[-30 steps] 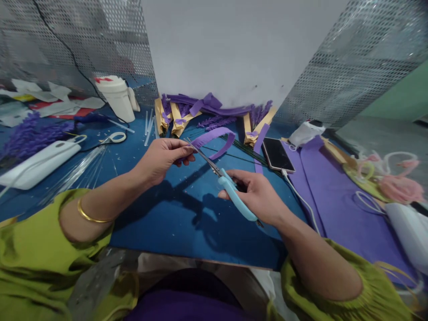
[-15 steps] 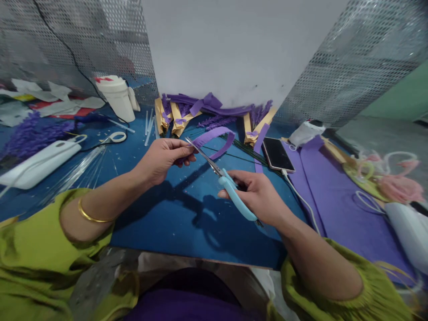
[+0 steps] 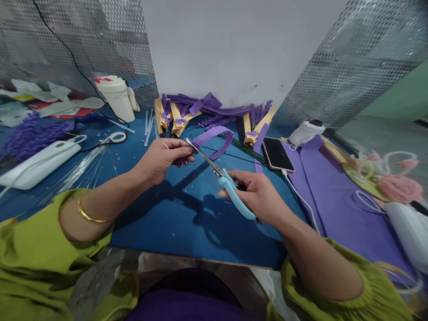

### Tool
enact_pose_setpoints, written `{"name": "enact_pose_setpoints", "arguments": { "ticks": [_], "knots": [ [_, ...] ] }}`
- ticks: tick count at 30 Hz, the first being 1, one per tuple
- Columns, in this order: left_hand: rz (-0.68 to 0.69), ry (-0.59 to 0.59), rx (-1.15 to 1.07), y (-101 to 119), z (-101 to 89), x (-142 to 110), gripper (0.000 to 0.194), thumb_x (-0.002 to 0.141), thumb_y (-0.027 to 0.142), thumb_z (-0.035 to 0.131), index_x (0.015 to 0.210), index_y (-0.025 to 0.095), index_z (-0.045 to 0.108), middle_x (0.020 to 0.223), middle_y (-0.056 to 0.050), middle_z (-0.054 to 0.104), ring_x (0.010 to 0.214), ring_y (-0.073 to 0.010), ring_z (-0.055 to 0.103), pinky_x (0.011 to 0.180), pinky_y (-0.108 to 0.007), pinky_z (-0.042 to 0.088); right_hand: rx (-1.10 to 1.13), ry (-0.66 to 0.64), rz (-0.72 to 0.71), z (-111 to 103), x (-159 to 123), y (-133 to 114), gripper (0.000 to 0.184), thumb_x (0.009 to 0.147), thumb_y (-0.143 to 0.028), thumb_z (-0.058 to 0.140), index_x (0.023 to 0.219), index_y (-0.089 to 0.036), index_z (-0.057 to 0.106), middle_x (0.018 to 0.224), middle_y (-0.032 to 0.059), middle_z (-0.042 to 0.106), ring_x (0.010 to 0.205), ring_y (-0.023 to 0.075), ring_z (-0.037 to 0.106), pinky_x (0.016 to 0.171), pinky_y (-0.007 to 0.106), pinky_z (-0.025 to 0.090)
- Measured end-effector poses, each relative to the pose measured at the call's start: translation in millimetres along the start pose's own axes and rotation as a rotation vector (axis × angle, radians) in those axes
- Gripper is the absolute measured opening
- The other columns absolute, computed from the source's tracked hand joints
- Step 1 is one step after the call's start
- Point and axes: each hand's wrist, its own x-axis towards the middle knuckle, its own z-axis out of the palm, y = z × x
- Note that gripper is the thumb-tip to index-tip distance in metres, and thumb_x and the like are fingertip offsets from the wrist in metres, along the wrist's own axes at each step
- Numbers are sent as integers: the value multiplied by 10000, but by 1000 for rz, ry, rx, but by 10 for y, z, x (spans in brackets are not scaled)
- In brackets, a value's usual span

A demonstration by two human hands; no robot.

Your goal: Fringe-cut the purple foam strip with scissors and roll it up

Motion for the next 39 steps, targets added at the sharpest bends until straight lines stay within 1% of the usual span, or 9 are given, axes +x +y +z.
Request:
{"name": "enact_pose_setpoints", "arguments": {
  "ticks": [5, 11, 15, 18, 21, 27, 31, 34, 39],
  "knots": [
    [-26, 10, -12, 28, 1, -8, 163, 703, 325, 787, 751, 175, 743, 671, -31, 701, 581, -109, 576, 546, -230, 401, 12, 12, 32, -12, 6, -4, 249, 777, -405, 716, 879, -184, 664, 624, -45, 448, 559, 100, 328, 494, 241, 255],
    [-31, 26, 3, 31, -10, -7, 197, 682, 338, 809, 746, 167, 734, 664, -28, 699, 573, -105, 571, 535, -223, 393, 1, 27, 7, -30, 10, -13, 246, 781, -398, 713, 774, -177, 604, 646, -44, 439, 585, 101, 344, 525, 247, 266],
    [-11, 18, 8, 22, -10, -3, 187, 694, 336, 799, 740, 167, 733, 643, -17, 687, 556, -93, 553, 526, -214, 373, -14, 35, 10, -23, 10, -18, 243, 772, -395, 718, 765, -178, 610, 615, -50, 427, 574, 101, 345, 514, 244, 256],
    [11, 24, 17, 19, -4, -3, 168, 706, 325, 785, 740, 168, 736, 621, -7, 672, 551, -90, 542, 528, -214, 364, -53, 43, 20, -19, 14, -18, 225, 762, -387, 723, 850, -190, 660, 619, -47, 462, 569, 107, 366, 516, 243, 275],
    [24, 30, 18, 17, 4, -5, 147, 721, 312, 768, 717, 169, 731, 608, -4, 664, 549, -92, 538, 531, -219, 360, -89, 51, 29, -17, 14, -17, 265, 749, -370, 731, 956, -212, 687, 668, -32, 539, 583, 123, 426, 538, 250, 319],
    [26, 20, 19, 10, 17, -12, 163, 726, 317, 759, 688, 165, 716, 608, -6, 664, 547, -95, 539, 534, -226, 359, -80, 53, 29, -11, 6, -21, 295, 752, -358, 730, 1014, -227, 692, 717, -16, 599, 613, 143, 478, 550, 257, 355],
    [23, 7, 16, 14, 28, -22, 167, 712, 318, 769, 698, 159, 719, 614, -10, 664, 551, -99, 542, 536, -230, 364, -52, 45, 23, -5, 9, -16, 240, 758, -352, 729, 955, -220, 690, 711, -22, 582, 620, 135, 468, 558, 250, 355],
    [21, 5, 14, 21, 29, -27, 163, 715, 315, 768, 700, 159, 721, 612, -8, 663, 556, -96, 541, 535, -224, 361, -33, 31, 23, -1, 5, -12, 200, 767, -353, 725, 907, -217, 681, 662, -39, 532, 581, 114, 418, 534, 243, 323],
    [10, 14, 5, 26, 33, -29, 142, 708, 297, 762, 708, 161, 725, 618, -12, 672, 561, -101, 552, 539, -225, 372, 0, 11, 21, 6, -10, -7, 204, 777, -371, 719, 861, -195, 658, 632, -47, 475, 554, 100, 364, 504, 238, 284]
  ]
}}
